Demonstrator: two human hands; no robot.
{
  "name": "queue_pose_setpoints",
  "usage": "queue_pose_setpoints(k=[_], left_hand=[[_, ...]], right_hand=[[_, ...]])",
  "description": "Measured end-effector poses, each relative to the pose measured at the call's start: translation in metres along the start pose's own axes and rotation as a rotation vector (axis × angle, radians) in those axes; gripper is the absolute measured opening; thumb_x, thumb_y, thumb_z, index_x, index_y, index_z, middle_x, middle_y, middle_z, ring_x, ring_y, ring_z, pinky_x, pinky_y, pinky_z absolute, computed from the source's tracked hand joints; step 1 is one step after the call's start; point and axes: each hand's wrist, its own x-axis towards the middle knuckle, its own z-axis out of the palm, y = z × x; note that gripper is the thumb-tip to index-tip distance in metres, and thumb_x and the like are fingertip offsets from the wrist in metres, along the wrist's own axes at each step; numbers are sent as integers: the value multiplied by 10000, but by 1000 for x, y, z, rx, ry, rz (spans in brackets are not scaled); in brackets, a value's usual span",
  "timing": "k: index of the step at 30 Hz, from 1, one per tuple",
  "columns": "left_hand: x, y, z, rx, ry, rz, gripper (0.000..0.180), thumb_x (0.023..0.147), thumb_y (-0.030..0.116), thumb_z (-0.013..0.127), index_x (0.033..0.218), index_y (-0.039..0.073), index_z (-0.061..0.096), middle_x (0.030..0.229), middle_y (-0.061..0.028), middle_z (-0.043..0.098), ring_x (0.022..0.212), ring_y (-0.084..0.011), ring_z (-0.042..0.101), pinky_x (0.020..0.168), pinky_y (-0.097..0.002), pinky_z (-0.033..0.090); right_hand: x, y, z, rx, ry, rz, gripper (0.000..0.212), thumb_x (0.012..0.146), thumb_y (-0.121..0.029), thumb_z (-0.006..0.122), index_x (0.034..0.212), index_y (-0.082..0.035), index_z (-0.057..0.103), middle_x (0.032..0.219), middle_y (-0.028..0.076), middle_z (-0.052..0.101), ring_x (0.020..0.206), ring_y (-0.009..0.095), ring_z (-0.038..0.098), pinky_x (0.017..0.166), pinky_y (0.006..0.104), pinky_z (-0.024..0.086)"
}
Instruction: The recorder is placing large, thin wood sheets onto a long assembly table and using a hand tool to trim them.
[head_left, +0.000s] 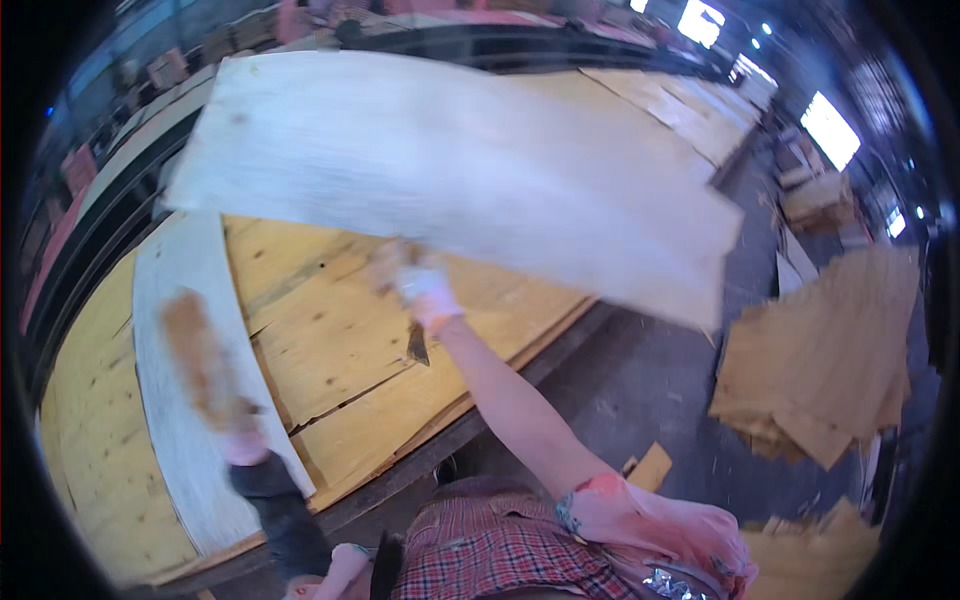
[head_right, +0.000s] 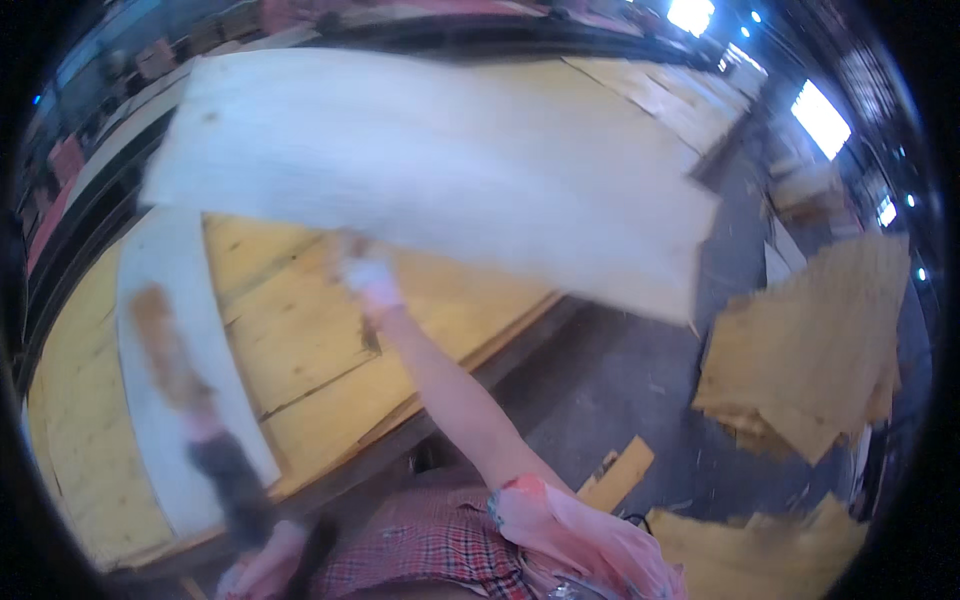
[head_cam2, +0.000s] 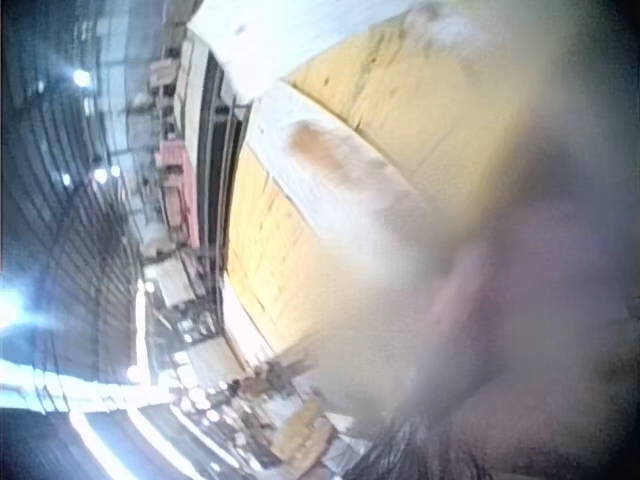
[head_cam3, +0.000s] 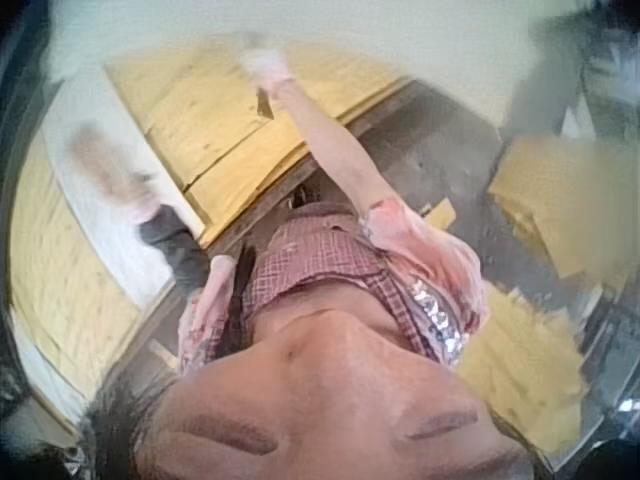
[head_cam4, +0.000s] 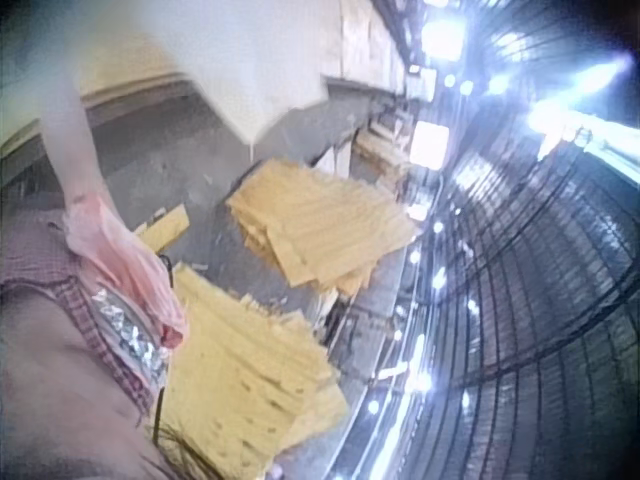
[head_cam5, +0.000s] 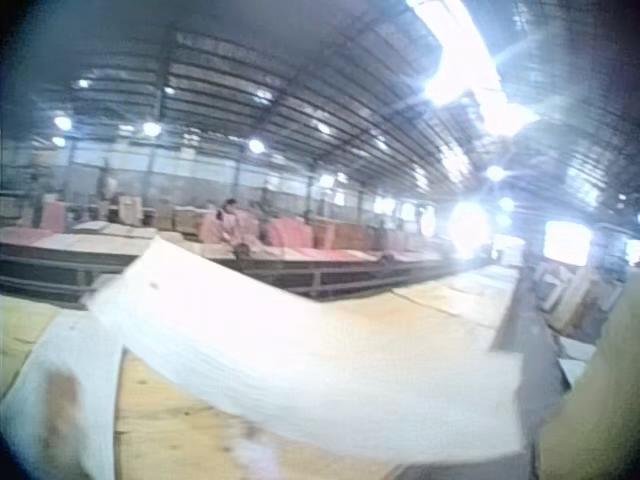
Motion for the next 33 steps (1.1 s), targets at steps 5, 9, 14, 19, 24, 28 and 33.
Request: queue_pose_setpoints(k=[5, 9, 14, 19, 24, 28, 33], left_hand=[[-197, -140, 79, 426, -451, -375, 645, 838, 235, 514, 1352, 9, 197, 1373, -192, 269, 1283, -317, 234, 1033, -438, 190], [-225, -138, 129, 835, -967, -188, 698, 823, 365, 485, 1347, 6, 195, 1371, -191, 267, 1284, -362, 188, 1028, -490, 149], [-226, -139, 152, 1042, -962, -351, 707, 819, 396, 486, 1344, 14, 208, 1385, -149, 254, 1293, -354, 164, 1032, -505, 120], [-225, -132, 248, 779, -1076, 6, 710, 805, 382, 524, 1336, 20, 222, 1368, -162, 266, 1270, -368, 198, 1031, -494, 120], [-251, -161, 340, 853, -1274, 14, 676, 787, 466, 492, 1270, 24, 324, 1267, -161, 352, 1159, -356, 295, 968, -506, 203], [-257, -166, 356, 938, -1285, -57, 670, 760, 488, 510, 1209, 10, 374, 1174, -185, 382, 1035, -350, 343, 892, -484, 262], [-262, -172, 364, 1111, -1245, -43, 685, 745, 488, 531, 1188, -14, 391, 1125, -189, 404, 979, -349, 372, 859, -460, 309]], right_hand=[[-30, 51, 8, -26, -94, -105, 263, 887, -215, 435, 1004, -4, 538, 943, 73, 593, 818, 197, 564, 748, 300, 465], [-113, 140, -121, 348, -49, 144, 431, 763, -72, 567, 1171, -1, 450, 1084, 111, 539, 911, 188, 558, 786, 320, 469], [-241, 160, -261, -169, 804, 382, 349, 849, -273, 552, 1104, -41, 498, 798, 34, 578, 532, 103, 539, 479, 246, 459], [-325, 259, -308, -234, 709, 263, 298, 843, -193, 558, 1111, -76, 503, 824, -10, 587, 631, 62, 530, 538, 208, 444], [-276, 258, -262, 135, 486, 283, 192, 807, -136, 593, 986, -67, 582, 741, -44, 547, 542, 8, 450, 438, 168, 345], [-271, 193, -241, 207, 570, 402, 112, 782, -119, 611, 879, -63, 622, 705, -55, 534, 505, 6, 439, 409, 172, 310], [-278, 155, -203, -281, 569, 163, 147, 760, -62, 598, 900, -26, 627, 744, 7, 594, 616, 92, 548, 558, 225, 438]])
